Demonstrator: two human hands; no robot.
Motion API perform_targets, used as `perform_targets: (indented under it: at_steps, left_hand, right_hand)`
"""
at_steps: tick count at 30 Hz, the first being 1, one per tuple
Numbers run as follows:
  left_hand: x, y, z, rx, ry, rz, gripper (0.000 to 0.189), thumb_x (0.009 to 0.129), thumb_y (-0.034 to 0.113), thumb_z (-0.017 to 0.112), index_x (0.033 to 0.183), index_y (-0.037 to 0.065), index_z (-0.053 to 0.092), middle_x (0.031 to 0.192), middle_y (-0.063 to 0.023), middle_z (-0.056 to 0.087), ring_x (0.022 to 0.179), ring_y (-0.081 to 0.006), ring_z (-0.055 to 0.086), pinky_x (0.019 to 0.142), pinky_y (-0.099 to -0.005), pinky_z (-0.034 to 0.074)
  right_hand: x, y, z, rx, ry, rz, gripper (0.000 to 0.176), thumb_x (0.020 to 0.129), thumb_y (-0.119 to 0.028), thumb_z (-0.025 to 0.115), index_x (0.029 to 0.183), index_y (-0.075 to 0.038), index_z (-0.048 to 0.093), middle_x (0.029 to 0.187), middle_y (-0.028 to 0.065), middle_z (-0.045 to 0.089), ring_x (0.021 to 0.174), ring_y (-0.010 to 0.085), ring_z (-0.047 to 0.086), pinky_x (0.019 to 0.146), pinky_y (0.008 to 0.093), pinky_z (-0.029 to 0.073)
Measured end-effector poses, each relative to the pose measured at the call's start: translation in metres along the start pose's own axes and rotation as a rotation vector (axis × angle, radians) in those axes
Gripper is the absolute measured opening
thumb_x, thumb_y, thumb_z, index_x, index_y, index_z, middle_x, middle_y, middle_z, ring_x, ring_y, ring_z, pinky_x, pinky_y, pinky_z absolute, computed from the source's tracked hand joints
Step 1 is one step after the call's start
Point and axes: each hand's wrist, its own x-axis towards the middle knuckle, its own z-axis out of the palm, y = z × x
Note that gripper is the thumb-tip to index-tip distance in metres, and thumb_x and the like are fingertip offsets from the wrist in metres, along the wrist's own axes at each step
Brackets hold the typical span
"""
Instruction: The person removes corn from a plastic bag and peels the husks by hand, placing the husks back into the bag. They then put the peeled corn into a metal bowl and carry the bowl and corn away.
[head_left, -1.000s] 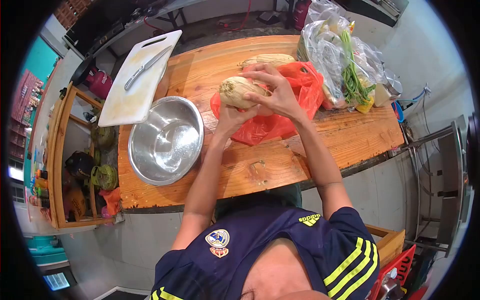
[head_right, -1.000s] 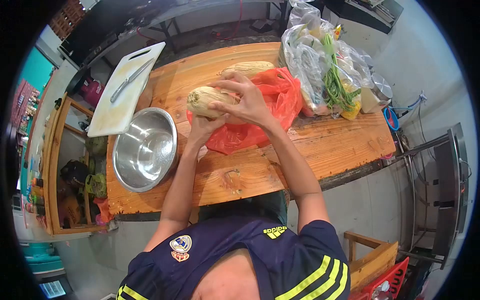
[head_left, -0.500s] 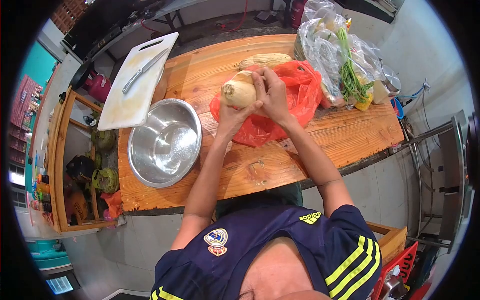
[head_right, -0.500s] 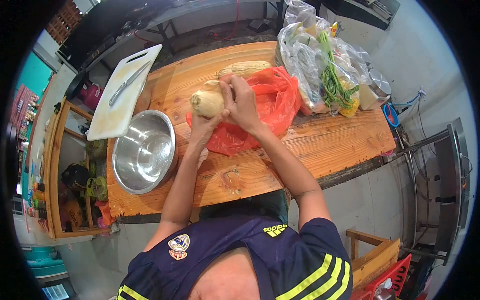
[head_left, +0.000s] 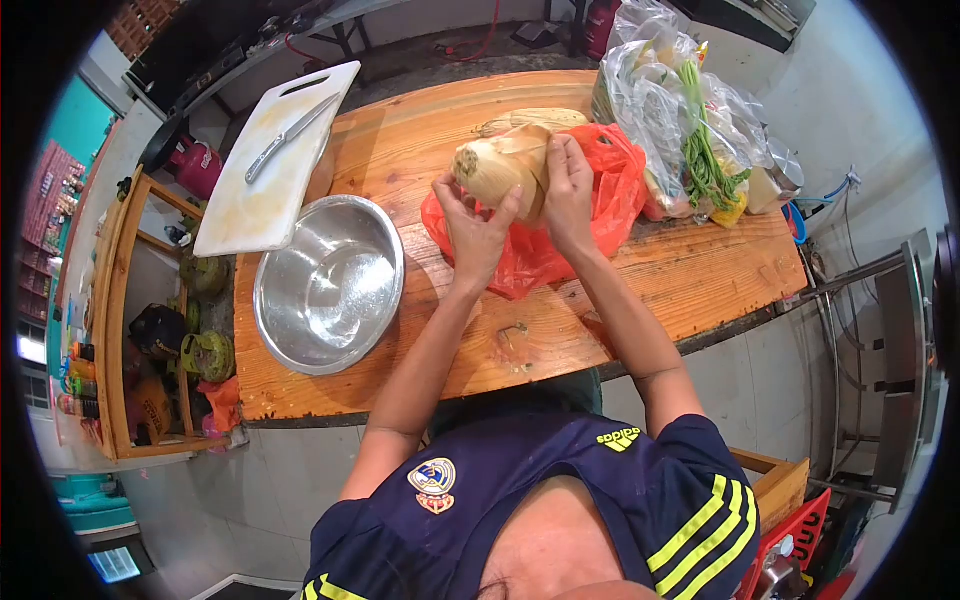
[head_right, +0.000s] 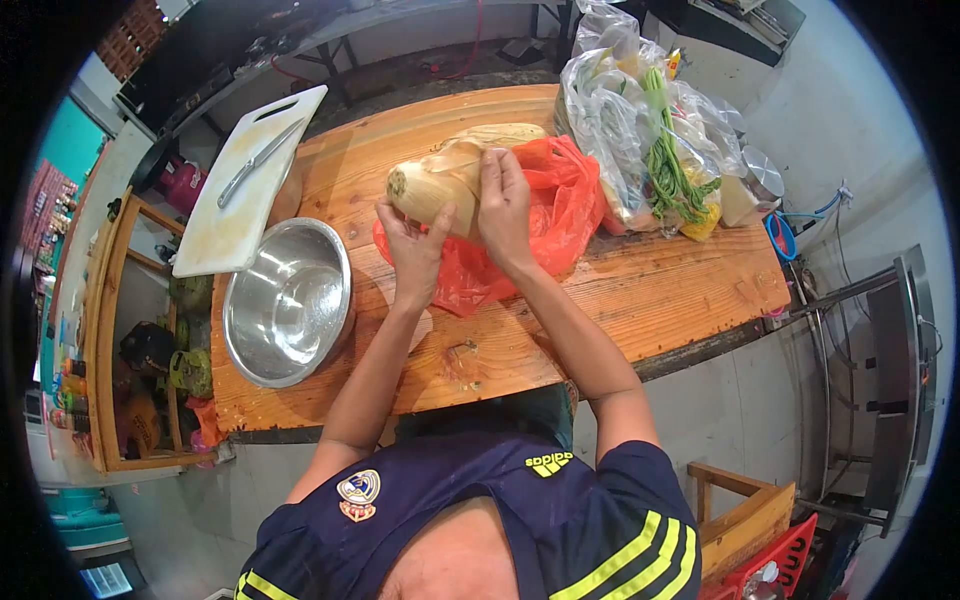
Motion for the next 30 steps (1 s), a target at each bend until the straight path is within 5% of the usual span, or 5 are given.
perform_targets:
  at_steps: [11, 18, 25, 28, 30]
  left_hand:
    - [0.007, -0.022, -0.011, 0.035, 0.072, -0.065, 0.056, 0.085, 0.014, 0.071, 0.128, 0.002, 0.037, 0.124, -0.0137, 0.05, 0.113, -0.0199, 0.051, 0.092, -0.0323, 0.045]
    - [0.014, -0.021, 0.007, 0.106, 0.064, -0.017, 0.051, 0.091, 0.016, 0.066, 0.132, 0.001, 0.039, 0.127, -0.0102, 0.051, 0.114, -0.0165, 0.051, 0.093, -0.0322, 0.046]
    - [0.034, -0.01, 0.009, 0.037, 0.126, 0.069, 0.048, 0.089, 0.01, 0.065, 0.129, 0.002, 0.042, 0.122, -0.0099, 0.053, 0.111, -0.0182, 0.054, 0.094, -0.0329, 0.046]
    - [0.034, -0.001, 0.013, 0.129, 0.118, 0.078, 0.051, 0.085, 0.015, 0.071, 0.126, 0.001, 0.044, 0.119, -0.0096, 0.055, 0.107, -0.0176, 0.055, 0.091, -0.0323, 0.047]
    - [0.031, 0.001, 0.015, 0.081, 0.129, 0.071, 0.056, 0.082, 0.018, 0.075, 0.125, -0.001, 0.045, 0.118, -0.0097, 0.055, 0.106, -0.018, 0.056, 0.093, -0.0304, 0.045]
  right_hand:
    - [0.002, -0.009, -0.009, 0.49, 0.094, 0.225, 0.027, 0.102, -0.022, 0.041, 0.112, 0.0, 0.055, 0.109, 0.0089, 0.061, 0.102, 0.0165, 0.059, 0.093, 0.0339, 0.047]
    - [-0.008, -0.025, -0.005, 0.063, -0.099, 0.059, 0.02, 0.098, -0.026, 0.054, 0.095, -0.006, 0.053, 0.083, -0.0032, 0.05, 0.076, 0.0071, 0.045, 0.069, 0.026, 0.039]
    - [0.007, -0.025, -0.013, -0.878, -0.044, -0.711, 0.023, 0.09, -0.024, 0.065, 0.094, -0.004, 0.055, 0.09, 0.008, 0.057, 0.083, 0.017, 0.05, 0.073, 0.0346, 0.04]
    - [-0.005, -0.027, -0.021, -0.569, 0.013, 0.09, 0.021, 0.094, -0.024, 0.058, 0.098, -0.004, 0.056, 0.098, 0.0104, 0.059, 0.087, 0.0225, 0.057, 0.075, 0.0357, 0.043]
    - [0.003, -0.014, -0.032, -0.442, 0.198, 0.001, 0.022, 0.098, -0.024, 0.05, 0.1, -0.003, 0.055, 0.098, 0.0117, 0.06, 0.087, 0.0213, 0.059, 0.073, 0.0347, 0.045]
